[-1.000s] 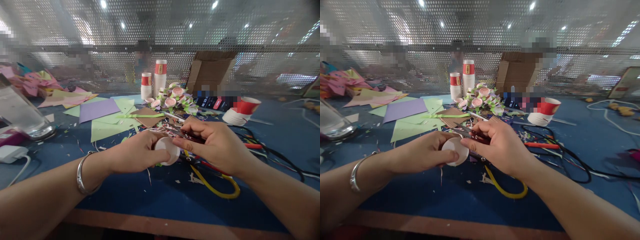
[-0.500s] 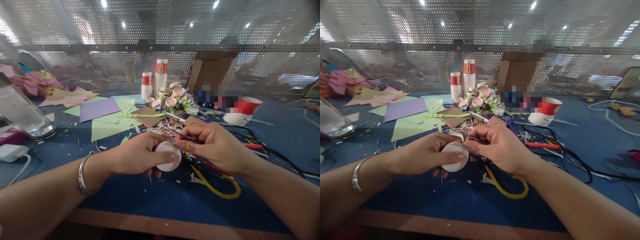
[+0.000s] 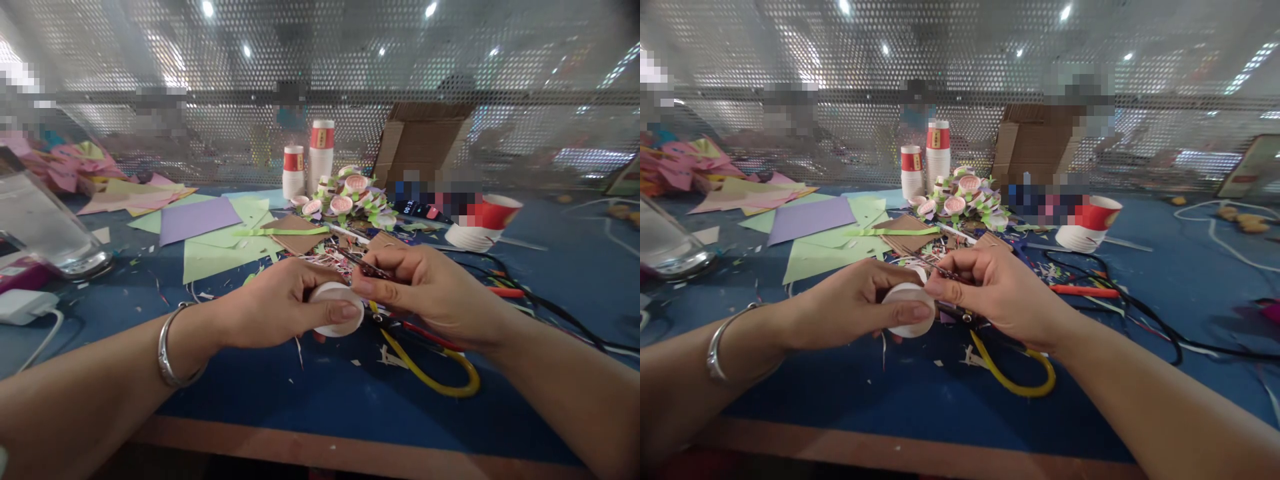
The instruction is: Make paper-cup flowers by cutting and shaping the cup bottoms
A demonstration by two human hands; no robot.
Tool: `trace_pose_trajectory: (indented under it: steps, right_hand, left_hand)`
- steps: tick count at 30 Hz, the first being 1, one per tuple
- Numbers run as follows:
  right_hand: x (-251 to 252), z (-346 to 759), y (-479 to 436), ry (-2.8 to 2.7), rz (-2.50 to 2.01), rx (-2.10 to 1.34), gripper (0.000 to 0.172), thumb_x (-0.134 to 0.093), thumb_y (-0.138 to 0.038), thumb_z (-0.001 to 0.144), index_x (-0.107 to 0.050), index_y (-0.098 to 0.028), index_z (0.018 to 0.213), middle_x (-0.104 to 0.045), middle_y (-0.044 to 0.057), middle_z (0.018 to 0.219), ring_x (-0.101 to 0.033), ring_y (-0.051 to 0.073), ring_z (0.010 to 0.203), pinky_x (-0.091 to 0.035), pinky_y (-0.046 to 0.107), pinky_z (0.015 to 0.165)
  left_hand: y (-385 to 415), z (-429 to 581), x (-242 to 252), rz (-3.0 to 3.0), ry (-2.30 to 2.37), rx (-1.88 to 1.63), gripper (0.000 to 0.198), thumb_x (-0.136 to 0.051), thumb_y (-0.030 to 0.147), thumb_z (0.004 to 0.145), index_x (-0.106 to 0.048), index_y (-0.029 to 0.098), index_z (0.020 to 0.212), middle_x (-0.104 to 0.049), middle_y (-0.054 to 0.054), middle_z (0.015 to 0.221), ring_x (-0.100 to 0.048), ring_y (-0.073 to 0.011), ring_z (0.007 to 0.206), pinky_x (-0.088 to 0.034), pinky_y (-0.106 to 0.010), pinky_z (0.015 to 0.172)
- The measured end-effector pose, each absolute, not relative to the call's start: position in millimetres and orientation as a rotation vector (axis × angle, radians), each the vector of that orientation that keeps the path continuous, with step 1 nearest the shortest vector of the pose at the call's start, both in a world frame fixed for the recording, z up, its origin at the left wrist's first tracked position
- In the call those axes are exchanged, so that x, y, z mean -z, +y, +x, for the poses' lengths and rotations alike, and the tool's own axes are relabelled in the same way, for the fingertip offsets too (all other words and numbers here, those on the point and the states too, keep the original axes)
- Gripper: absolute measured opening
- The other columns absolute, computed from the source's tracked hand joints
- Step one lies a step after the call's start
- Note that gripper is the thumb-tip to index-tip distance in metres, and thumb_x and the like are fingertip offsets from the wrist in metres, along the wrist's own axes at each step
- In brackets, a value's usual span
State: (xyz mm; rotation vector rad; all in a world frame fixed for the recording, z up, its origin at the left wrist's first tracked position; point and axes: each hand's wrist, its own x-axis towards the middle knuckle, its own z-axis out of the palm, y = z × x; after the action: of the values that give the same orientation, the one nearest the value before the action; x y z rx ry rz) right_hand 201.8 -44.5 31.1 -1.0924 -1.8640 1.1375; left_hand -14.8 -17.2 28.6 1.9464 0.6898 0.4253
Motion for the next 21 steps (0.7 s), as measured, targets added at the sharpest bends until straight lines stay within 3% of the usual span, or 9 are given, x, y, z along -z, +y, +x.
trace_pose_trajectory:
  steps: [10, 21]
  right_hand:
    - [-29.1, 204.0, -44.0, -1.915, -1.155, -1.043, 0.027, -0.076, -0.047, 0.085, -0.072, -0.021, 0.082, -0.061, -0.002, 0.073, -0.053, 0.011, 0.065, -0.044, 0.023, 0.059]
    - [-30.3, 199.8, -46.3, -1.971, -1.116, -0.756, 0.031, -0.075, -0.049, 0.086, -0.071, -0.020, 0.077, -0.054, -0.003, 0.068, -0.049, 0.011, 0.061, -0.041, 0.024, 0.055]
  left_hand:
    - [-17.9, -16.1, -26.6, 2.063, 0.776, -0.439, 0.026, -0.062, 0.043, 0.095, -0.067, 0.018, 0.088, -0.065, 0.002, 0.072, -0.061, -0.0106, 0.062, -0.047, -0.019, 0.054]
    - [-17.7, -14.6, -24.0, 1.921, 0.803, -0.382, 0.025, -0.066, 0.041, 0.091, -0.067, 0.017, 0.084, -0.065, 0.002, 0.068, -0.058, -0.0101, 0.056, -0.044, -0.018, 0.047]
